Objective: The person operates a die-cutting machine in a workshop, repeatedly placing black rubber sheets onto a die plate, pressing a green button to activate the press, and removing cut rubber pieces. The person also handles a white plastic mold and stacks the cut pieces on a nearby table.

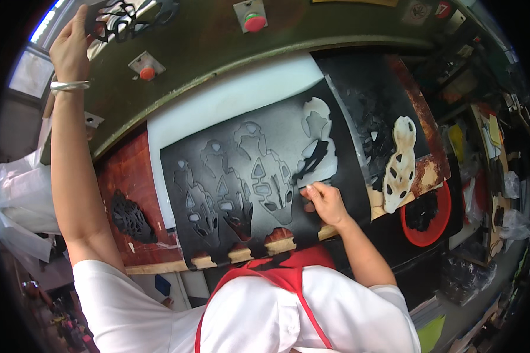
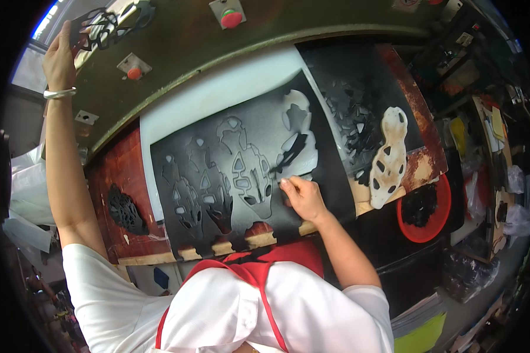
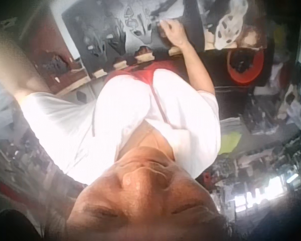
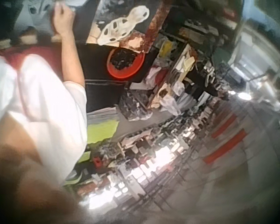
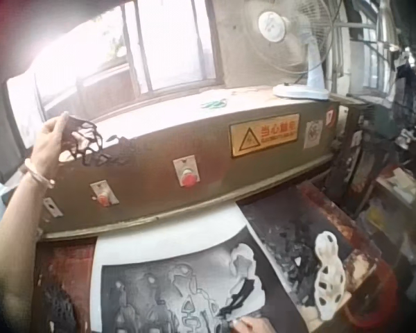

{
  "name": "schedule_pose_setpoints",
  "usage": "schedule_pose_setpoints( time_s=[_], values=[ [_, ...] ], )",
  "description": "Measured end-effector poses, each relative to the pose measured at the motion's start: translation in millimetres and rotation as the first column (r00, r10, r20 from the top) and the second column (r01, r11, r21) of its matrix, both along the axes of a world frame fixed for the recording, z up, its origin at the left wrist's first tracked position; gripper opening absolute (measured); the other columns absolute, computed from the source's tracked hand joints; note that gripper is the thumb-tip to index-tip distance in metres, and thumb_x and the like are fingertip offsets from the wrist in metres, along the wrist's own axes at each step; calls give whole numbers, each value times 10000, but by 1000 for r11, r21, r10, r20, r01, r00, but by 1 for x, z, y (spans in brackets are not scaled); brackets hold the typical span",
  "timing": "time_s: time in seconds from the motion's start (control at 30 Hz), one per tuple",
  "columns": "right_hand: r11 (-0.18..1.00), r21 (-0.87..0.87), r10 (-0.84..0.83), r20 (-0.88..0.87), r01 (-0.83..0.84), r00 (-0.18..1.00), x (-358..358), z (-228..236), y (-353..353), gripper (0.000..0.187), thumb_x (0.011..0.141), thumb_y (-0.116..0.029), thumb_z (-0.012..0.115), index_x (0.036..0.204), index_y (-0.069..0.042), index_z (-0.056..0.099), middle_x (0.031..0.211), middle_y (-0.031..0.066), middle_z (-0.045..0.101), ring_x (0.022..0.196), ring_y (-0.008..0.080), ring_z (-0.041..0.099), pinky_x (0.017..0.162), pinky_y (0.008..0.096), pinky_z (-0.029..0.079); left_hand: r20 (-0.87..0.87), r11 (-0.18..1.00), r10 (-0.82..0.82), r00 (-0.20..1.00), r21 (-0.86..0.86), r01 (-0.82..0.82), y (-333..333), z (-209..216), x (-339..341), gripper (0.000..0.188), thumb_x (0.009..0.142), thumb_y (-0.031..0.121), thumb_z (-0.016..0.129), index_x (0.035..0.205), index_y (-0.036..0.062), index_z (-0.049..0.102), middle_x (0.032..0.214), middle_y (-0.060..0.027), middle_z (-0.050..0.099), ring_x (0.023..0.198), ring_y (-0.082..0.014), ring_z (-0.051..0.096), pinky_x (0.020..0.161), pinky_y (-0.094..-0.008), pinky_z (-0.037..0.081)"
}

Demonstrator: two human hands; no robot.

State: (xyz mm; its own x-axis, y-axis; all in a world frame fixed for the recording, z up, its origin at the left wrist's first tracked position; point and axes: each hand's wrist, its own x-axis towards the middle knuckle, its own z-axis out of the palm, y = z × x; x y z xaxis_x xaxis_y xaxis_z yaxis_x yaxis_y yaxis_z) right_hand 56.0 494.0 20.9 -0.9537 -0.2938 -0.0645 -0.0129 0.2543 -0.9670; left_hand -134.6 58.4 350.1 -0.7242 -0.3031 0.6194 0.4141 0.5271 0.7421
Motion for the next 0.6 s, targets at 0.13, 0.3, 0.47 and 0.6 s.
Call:
schedule_pose_setpoints(
  time_s=[0.13, 0.3, 0.47, 0.6],
  values=[
    [894, -133, 445, 383, -428, 810, -14, 4, 0, 442, 928, -438, 575, 762, -32, 624, 730, -29, 562, 686, 69, 477, 617, 225, 386, -101, 856, -65, 993, -517, 3, 73, -100, 76, 166, 910, 119, 581, 1021, 42, 677, 947, -78, 694, 784, -153, 629, 673, -260, 512],
    [767, -609, 601, 568, -205, 562, -29, -1, -5, 654, 966, -586, 335, 680, -56, 589, 727, 0, 548, 673, 85, 446, 651, 208, 348, 185, 731, -516, 836, -413, 543, 202, -275, 215, 253, 718, 114, 743, 955, 66, 667, 945, -92, 651, 886, -278, 622, 777, -388, 501],
    [793, -601, 432, 441, -99, 787, -6, 6, -12, 576, 978, -491, 409, 578, -76, 417, 623, -6, 475, 642, 98, 443, 630, 244, 343, 287, 729, -518, 806, -345, 591, 223, -313, 232, 209, 763, 140, 710, 952, 61, 666, 893, -88, 646, 839, -265, 615, 745, -374, 502],
    [983, 141, 134, -125, -116, 983, 23, 8, -24, 516, 797, -235, 747, 540, -40, 344, 557, 78, 451, 520, 211, 524, 484, 363, 372, 339, 991, 46, 939, -136, 1, 173, -255, 128, 382, 940, 361, 486, 768, 50, 625, 733, -115, 601, 660, -246, 572, 623, -339, 457]
  ],
)
